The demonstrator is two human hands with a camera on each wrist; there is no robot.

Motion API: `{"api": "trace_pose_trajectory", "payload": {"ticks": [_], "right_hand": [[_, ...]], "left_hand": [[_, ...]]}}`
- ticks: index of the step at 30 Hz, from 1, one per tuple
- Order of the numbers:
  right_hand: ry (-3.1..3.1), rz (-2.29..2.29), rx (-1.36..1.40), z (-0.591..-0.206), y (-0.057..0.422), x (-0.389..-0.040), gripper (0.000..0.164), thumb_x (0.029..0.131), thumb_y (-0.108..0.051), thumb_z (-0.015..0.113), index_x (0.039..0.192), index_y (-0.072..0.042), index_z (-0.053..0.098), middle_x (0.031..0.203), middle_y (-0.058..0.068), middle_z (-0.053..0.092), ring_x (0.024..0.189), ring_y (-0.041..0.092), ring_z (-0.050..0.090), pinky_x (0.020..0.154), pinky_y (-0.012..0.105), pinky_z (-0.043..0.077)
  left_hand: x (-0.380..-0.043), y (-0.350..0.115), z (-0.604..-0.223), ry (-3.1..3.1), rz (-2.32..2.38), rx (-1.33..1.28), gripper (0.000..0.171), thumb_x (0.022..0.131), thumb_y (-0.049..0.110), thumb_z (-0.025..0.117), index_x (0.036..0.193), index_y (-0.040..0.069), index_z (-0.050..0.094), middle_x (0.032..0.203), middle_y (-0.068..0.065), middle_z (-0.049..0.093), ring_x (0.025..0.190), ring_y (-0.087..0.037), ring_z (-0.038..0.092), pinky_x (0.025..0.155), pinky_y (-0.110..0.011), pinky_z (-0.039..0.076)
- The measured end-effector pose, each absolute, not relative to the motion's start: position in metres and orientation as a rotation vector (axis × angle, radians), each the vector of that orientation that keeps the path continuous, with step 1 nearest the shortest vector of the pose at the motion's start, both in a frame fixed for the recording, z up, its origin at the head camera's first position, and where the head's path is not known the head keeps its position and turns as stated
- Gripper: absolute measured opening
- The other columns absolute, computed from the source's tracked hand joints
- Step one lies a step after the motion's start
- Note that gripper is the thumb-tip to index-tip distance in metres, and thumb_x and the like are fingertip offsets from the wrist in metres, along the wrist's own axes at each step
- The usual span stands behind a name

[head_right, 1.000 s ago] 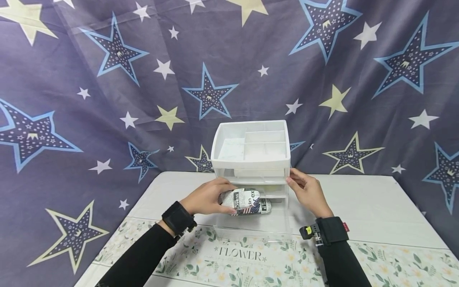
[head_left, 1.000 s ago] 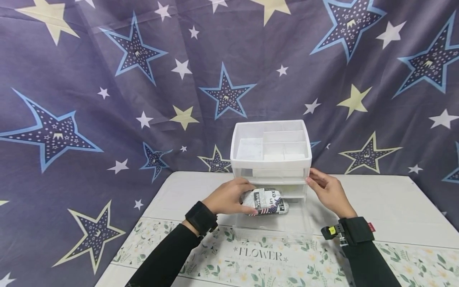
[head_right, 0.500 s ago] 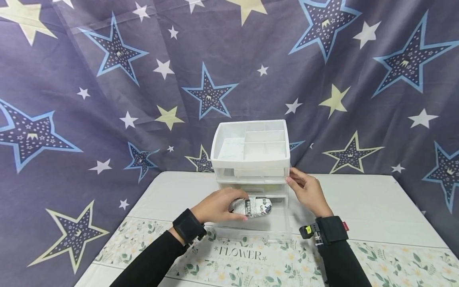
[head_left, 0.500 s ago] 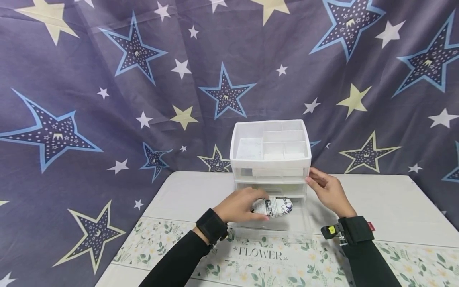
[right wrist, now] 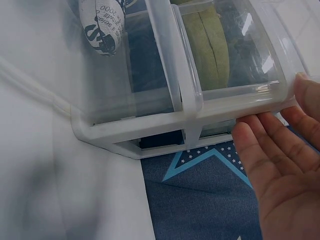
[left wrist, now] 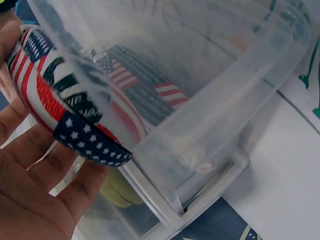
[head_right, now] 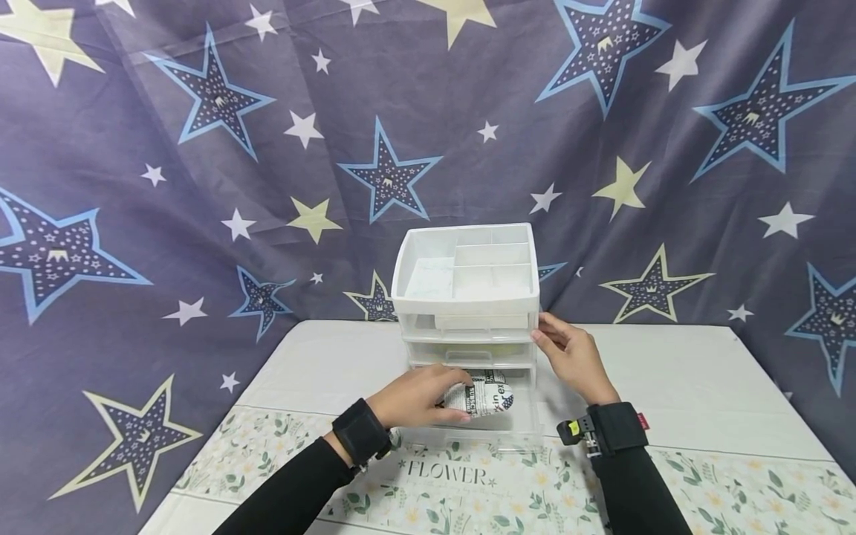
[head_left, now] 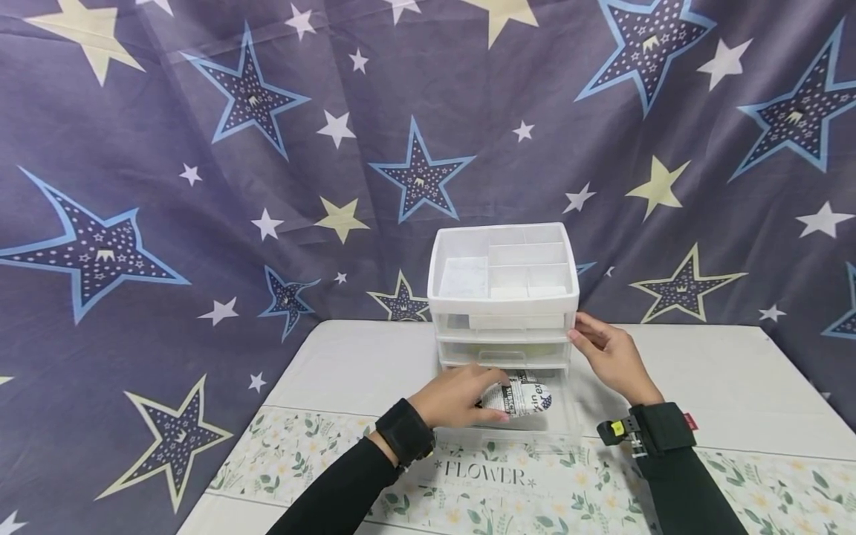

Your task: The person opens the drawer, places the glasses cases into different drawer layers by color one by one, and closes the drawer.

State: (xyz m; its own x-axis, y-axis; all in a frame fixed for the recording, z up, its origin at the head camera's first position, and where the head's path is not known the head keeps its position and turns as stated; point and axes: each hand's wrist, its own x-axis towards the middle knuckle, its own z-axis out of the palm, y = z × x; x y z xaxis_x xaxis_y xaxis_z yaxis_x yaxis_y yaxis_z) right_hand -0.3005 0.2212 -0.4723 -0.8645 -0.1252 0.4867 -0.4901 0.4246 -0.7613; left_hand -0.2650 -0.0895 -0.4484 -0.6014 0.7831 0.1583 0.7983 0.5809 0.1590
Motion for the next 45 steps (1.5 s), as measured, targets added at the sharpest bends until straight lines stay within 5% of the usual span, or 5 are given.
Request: {"api": "trace_pose_trajectory", "payload": {"ticks": [12, 17, 22, 31, 45], "right_hand": [[-2.319, 1.435, 0.527, -0.472, 0.221, -0.301, 0.052, 0.105, -0.022, 0.062, 0.147, 0.006, 0.05, 0.127, 0.027, 0.067, 0.114, 0.042, 0.067, 0.085, 0.002, 0.046], [-2.324, 1.432, 0.528, -0.471, 0.221, -0.302, 0.053, 0.105, -0.023, 0.062, 0.147, 0.006, 0.049, 0.127, 0.027, 0.067, 0.114, 0.041, 0.067, 0.085, 0.002, 0.046], [-2.319, 1.432, 0.532, -0.471, 0.221, -0.302, 0.052, 0.105, -0.022, 0.062, 0.147, 0.006, 0.05, 0.126, 0.027, 0.067, 0.114, 0.041, 0.067, 0.085, 0.002, 0.046], [-2.326, 1.426, 0.533, -0.471, 0.222, -0.301, 0.053, 0.105, -0.023, 0.062, 0.148, 0.005, 0.049, 0.127, 0.027, 0.067, 0.114, 0.041, 0.066, 0.085, 0.002, 0.046], [-2.325, 1.429, 0.521, -0.47, 0.221, -0.301, 0.053, 0.105, -0.024, 0.063, 0.147, 0.005, 0.05, 0.127, 0.027, 0.067, 0.114, 0.041, 0.067, 0.084, 0.002, 0.045]], "left_hand": [[-0.261, -0.083, -0.46, -2.732, -0.23, -1.342, 0.058, 0.094, 0.053, 0.07, 0.14, 0.02, 0.058, 0.078, 0.011, 0.053, 0.066, -0.003, 0.047, 0.064, -0.02, 0.042], [-0.26, -0.083, -0.463, -2.733, -0.16, -1.285, 0.058, 0.094, 0.055, 0.069, 0.14, 0.022, 0.058, 0.105, 0.008, 0.07, 0.09, -0.009, 0.062, 0.075, -0.025, 0.054], [-0.259, -0.083, -0.465, -2.735, -0.127, -1.265, 0.059, 0.093, 0.055, 0.07, 0.14, 0.022, 0.058, 0.121, 0.003, 0.071, 0.108, -0.016, 0.066, 0.086, -0.034, 0.057], [-0.261, -0.084, -0.466, -2.734, -0.075, -1.262, 0.057, 0.092, 0.053, 0.072, 0.139, 0.022, 0.06, 0.127, 0.002, 0.069, 0.108, -0.015, 0.064, 0.092, -0.032, 0.055], [-0.265, -0.086, -0.47, -2.636, -0.083, -1.301, 0.031, 0.09, 0.042, 0.08, 0.113, 0.023, 0.075, 0.109, 0.009, 0.068, 0.097, -0.008, 0.062, 0.084, -0.025, 0.053]]}}
